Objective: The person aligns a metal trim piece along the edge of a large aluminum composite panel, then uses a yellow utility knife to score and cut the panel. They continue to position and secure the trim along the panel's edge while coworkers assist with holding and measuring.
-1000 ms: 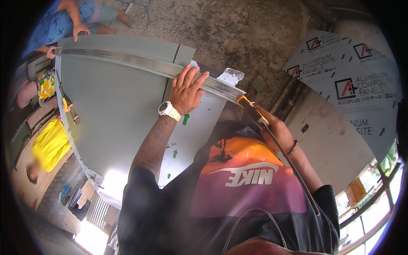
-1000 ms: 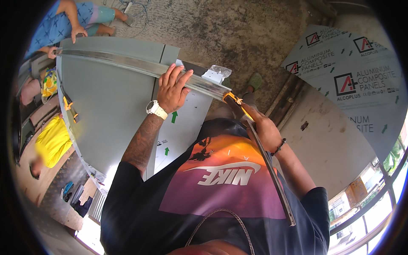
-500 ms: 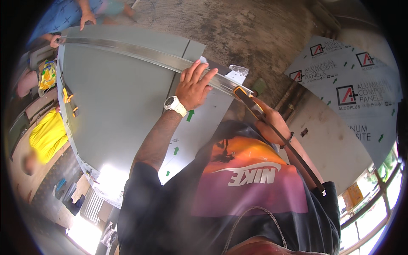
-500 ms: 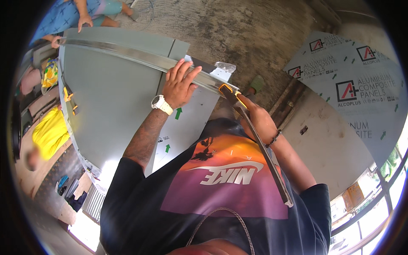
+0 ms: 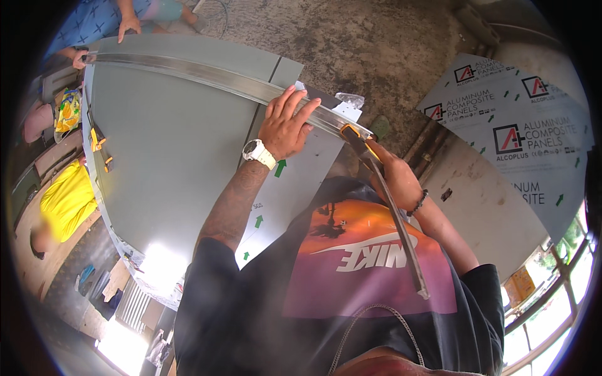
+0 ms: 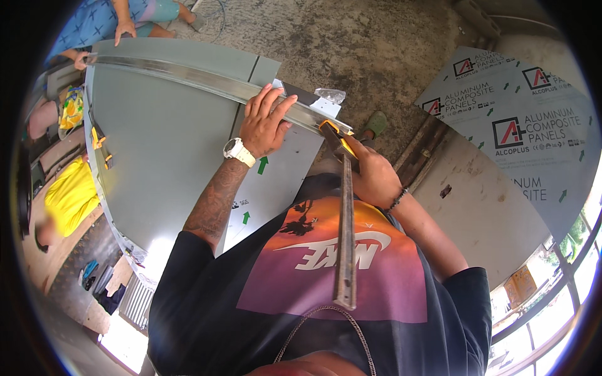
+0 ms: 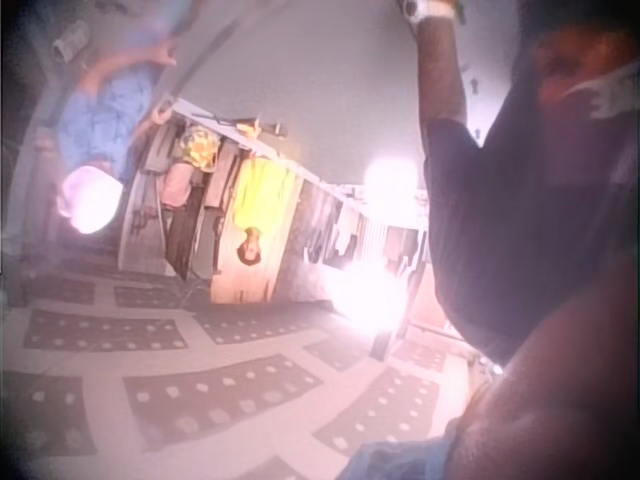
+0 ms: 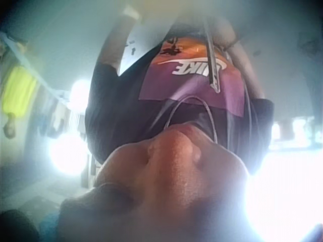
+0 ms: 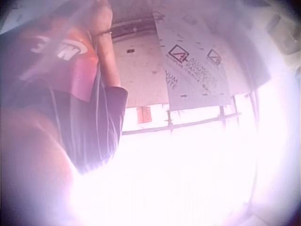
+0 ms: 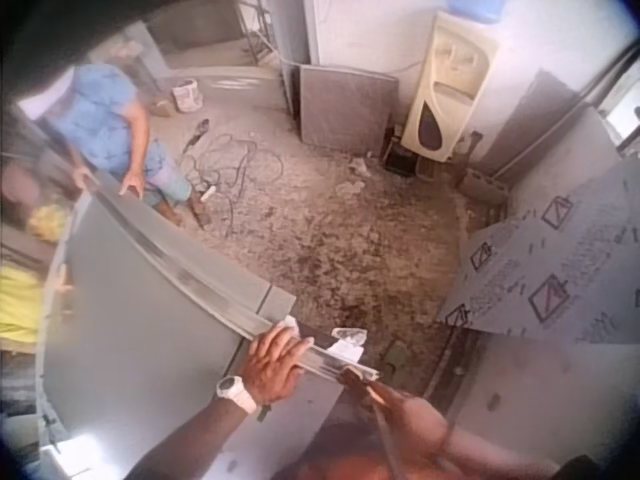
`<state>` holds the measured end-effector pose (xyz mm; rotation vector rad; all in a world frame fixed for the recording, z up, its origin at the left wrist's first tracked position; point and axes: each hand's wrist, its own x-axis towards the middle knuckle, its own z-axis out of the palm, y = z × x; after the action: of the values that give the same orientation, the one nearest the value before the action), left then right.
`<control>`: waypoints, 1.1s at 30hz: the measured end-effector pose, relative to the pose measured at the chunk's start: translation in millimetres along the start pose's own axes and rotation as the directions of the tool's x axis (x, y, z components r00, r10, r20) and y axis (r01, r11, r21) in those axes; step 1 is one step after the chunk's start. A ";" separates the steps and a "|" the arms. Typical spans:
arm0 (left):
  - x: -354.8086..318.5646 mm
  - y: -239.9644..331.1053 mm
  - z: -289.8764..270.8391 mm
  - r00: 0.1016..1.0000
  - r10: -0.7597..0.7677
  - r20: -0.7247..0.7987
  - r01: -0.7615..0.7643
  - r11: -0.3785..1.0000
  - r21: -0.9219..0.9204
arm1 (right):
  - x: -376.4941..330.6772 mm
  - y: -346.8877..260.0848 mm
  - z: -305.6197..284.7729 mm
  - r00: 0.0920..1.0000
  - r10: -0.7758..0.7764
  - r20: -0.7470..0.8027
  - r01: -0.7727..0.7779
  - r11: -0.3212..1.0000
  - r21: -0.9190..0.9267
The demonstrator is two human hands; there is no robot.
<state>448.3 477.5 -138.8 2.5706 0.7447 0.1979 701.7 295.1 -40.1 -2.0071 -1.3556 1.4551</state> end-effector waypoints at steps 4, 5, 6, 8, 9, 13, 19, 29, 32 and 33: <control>-0.4 -1.0 -2.6 1.000 0.002 0.007 -0.002 1.000 0.025 | 2.5 -4.6 -2.1 0.998 0.047 0.029 -0.048 0.998 0.047; 0.1 -0.8 -2.7 1.000 0.003 -0.009 -0.003 1.000 0.022 | 2.6 -5.8 -2.3 1.000 0.001 0.002 -0.001 0.999 0.042; -0.1 -1.0 -3.1 1.000 -0.003 -0.010 0.003 1.000 0.030 | 3.4 -6.7 -1.7 1.000 -0.009 0.000 0.009 0.999 0.043; 0.7 -0.6 -2.0 1.000 -0.004 -0.016 0.004 1.000 0.024 | 4.0 -7.1 -1.1 1.000 -0.009 -0.013 0.009 0.999 0.032; 0.9 -0.4 -1.4 1.000 0.001 -0.023 0.000 1.000 0.025 | 4.0 -6.9 -0.9 0.999 -0.031 -0.022 0.032 0.999 0.027; 1.5 1.0 -0.1 0.999 -0.003 -0.040 0.005 0.999 0.035 | 4.1 -3.5 -2.1 0.999 -0.042 0.002 0.042 0.999 0.014; 3.0 2.4 1.0 0.998 -0.041 -0.047 0.043 0.998 0.055 | 6.2 0.8 0.7 0.994 -0.102 -0.030 0.103 0.994 0.029; 4.3 2.4 2.2 0.997 -0.022 -0.070 0.026 0.998 0.055 | 5.1 3.8 -1.1 0.999 -0.051 -0.002 0.051 0.997 0.059; 4.7 2.3 3.0 0.997 -0.022 -0.069 0.026 0.998 0.059 | 5.5 3.0 -2.2 0.999 -0.042 0.000 0.042 0.998 0.057; 4.7 2.3 3.3 0.997 -0.021 -0.072 0.025 0.998 0.059 | 5.5 2.7 -2.6 0.999 -0.044 -0.003 0.044 0.998 0.049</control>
<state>454.2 476.9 -140.6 2.6221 0.8180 0.2646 705.5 299.0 -44.0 -1.9355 -1.3417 1.4520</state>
